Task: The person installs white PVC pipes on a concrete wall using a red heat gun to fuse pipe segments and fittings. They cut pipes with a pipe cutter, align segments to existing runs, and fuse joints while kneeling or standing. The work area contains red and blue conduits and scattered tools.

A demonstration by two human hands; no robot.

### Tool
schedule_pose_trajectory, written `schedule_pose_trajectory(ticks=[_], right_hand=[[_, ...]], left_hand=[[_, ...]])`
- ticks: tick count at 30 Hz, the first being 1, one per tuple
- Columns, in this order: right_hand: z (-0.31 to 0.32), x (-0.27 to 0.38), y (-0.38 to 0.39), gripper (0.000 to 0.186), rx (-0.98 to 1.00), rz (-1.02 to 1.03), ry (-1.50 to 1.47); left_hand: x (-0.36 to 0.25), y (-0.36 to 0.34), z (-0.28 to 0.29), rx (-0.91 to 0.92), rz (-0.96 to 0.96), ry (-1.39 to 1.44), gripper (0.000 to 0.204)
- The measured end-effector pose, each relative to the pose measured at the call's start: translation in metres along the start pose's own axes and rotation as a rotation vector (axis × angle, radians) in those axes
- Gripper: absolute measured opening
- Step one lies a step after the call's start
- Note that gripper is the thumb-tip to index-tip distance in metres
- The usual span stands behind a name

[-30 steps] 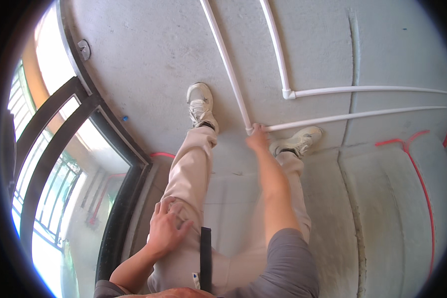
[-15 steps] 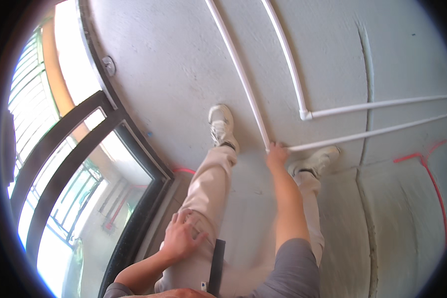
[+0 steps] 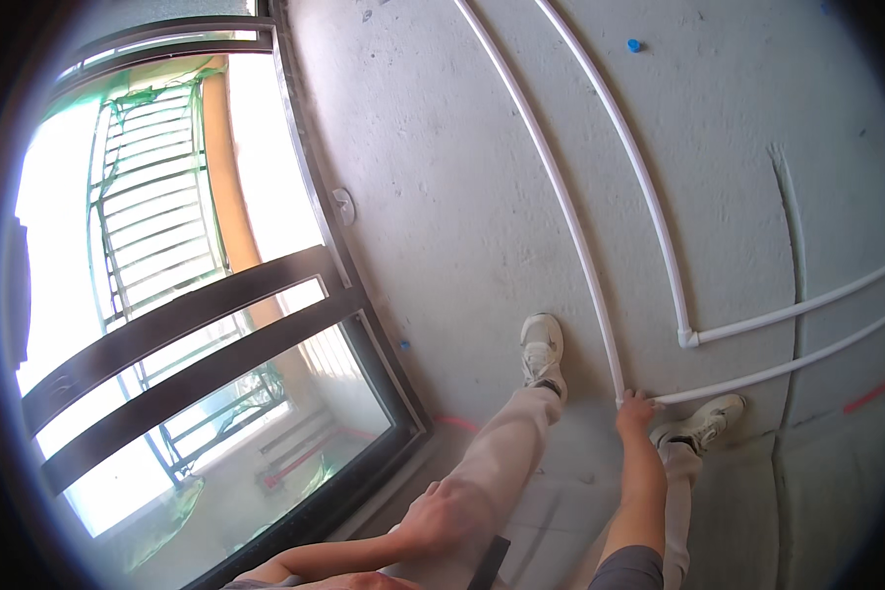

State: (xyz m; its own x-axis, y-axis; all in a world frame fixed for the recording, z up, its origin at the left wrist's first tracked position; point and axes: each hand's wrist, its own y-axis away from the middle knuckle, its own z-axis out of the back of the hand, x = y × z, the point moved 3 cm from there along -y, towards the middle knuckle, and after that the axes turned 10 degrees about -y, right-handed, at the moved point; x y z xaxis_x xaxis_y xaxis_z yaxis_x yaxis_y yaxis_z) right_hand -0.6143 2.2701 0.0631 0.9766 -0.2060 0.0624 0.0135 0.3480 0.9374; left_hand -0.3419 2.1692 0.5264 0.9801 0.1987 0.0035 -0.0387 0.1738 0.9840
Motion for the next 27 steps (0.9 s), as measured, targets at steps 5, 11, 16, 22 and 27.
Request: schedule_pose_trajectory(ticks=[5,11,16,22,27], right_hand=[[-0.014,-0.01,-0.005,0.04,-0.03,-0.01,-0.212],[-0.006,-0.01,0.003,0.038,-0.05,0.008,-0.114],[0.011,-0.01,0.015,0.046,0.021,-0.018,-0.254],[0.071,-0.051,-0.002,0.054,-0.536,-0.097,-0.821],[0.102,-0.096,-0.08,0.045,-0.564,-0.418,-1.707]], left_hand=[[0.003,0.0,-0.002,-0.037,-0.049,0.02,0.044],[-0.004,0.002,0.001,0.001,0.009,-0.037,0.048],[-0.015,0.002,0.003,-0.007,0.023,-0.095,0.055],[-0.027,0.002,-0.006,-0.094,-0.01,-0.033,0.056],[-0.039,0.001,-0.005,-0.079,0.031,-0.057,0.054]])
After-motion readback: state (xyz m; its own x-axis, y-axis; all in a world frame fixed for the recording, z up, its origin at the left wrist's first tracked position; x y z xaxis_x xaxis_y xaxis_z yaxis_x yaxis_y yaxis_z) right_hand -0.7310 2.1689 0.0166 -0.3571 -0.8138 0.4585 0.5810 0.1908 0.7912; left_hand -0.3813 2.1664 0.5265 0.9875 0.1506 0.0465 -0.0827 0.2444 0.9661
